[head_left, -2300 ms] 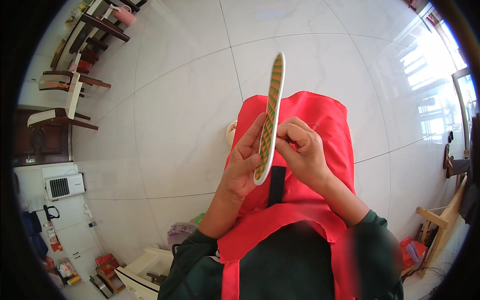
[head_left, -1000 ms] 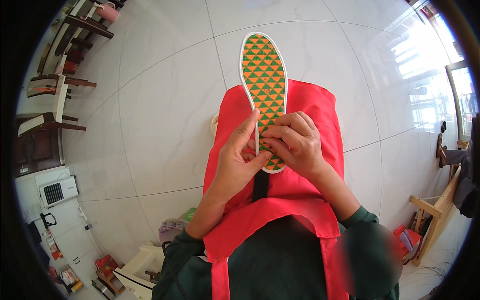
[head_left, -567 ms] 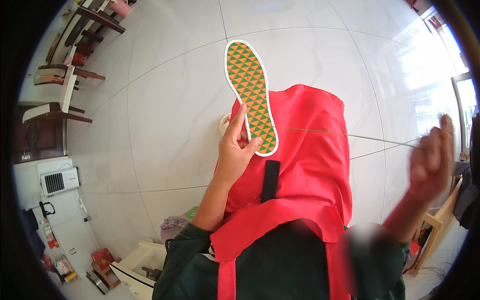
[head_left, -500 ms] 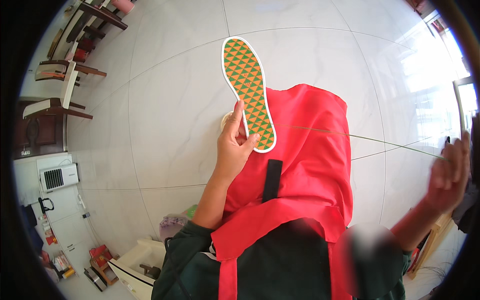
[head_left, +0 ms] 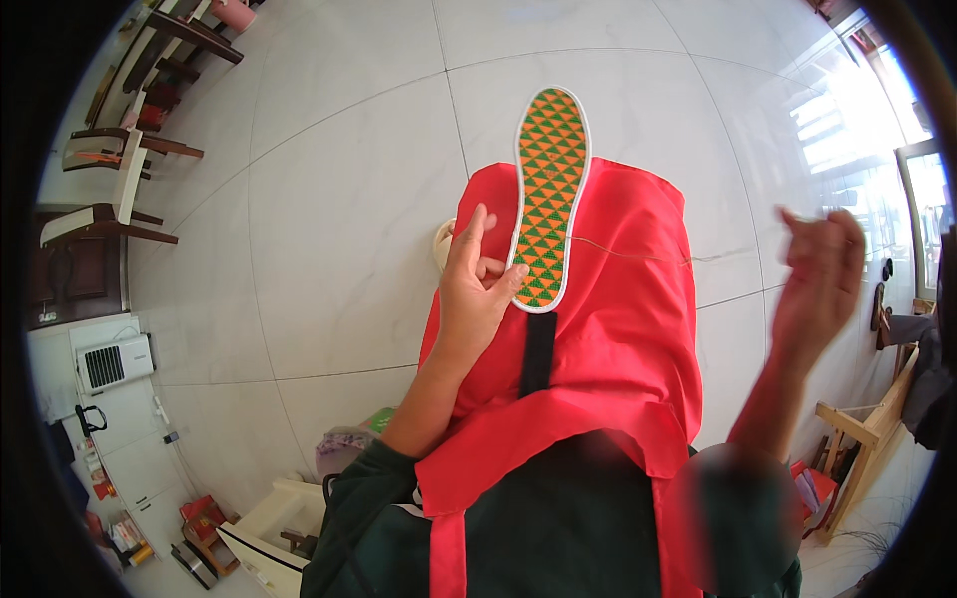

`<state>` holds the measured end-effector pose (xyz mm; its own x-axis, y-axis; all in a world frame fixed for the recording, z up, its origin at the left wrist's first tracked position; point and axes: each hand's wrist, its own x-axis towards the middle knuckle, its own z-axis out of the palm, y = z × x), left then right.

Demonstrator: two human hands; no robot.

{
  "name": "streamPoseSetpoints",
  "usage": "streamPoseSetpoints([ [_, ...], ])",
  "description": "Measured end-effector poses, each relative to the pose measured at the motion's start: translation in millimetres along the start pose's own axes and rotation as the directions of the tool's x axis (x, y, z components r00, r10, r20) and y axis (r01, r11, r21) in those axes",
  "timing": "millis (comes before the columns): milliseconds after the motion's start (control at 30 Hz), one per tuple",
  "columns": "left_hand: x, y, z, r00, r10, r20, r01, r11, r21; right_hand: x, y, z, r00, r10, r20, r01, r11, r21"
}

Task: The person sews a shoe insole using a needle and thread. They repeatedly insert the needle through the insole and pull the thread to secure it, working on the same insole throughout the clip.

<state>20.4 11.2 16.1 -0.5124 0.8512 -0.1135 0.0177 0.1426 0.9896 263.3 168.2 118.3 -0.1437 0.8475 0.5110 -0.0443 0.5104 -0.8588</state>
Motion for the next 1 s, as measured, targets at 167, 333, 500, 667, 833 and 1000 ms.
streamPoseSetpoints([
  [167,-10,-26,-3,0.991,-0.124,0.040,0.116,0.981,0.158,-38,-7,65,0.899,0.310,0.309,-0.319,0.947,-0.020],
  [333,-7,-22,-4,0.982,-0.186,0.021,0.181,0.971,0.156,-70,36,105,0.834,0.268,0.482,-0.151,0.951,-0.269],
  [500,-5,-23,-4,0.979,-0.205,0.012,0.202,0.971,0.126,-91,59,126,0.806,0.303,0.509,-0.132,0.929,-0.345],
  [667,-2,-26,-5,0.974,-0.225,0.001,0.225,0.972,0.073,-94,67,132,0.826,0.257,0.501,-0.067,0.928,-0.366],
  [833,-1,-24,-7,0.969,-0.246,-0.001,0.246,0.968,0.050,-95,68,135,0.834,0.215,0.508,-0.025,0.935,-0.354],
  [1000,-1,-24,-7,0.970,-0.241,-0.006,0.241,0.969,0.054,-95,69,136,0.829,0.214,0.516,-0.016,0.932,-0.362],
])
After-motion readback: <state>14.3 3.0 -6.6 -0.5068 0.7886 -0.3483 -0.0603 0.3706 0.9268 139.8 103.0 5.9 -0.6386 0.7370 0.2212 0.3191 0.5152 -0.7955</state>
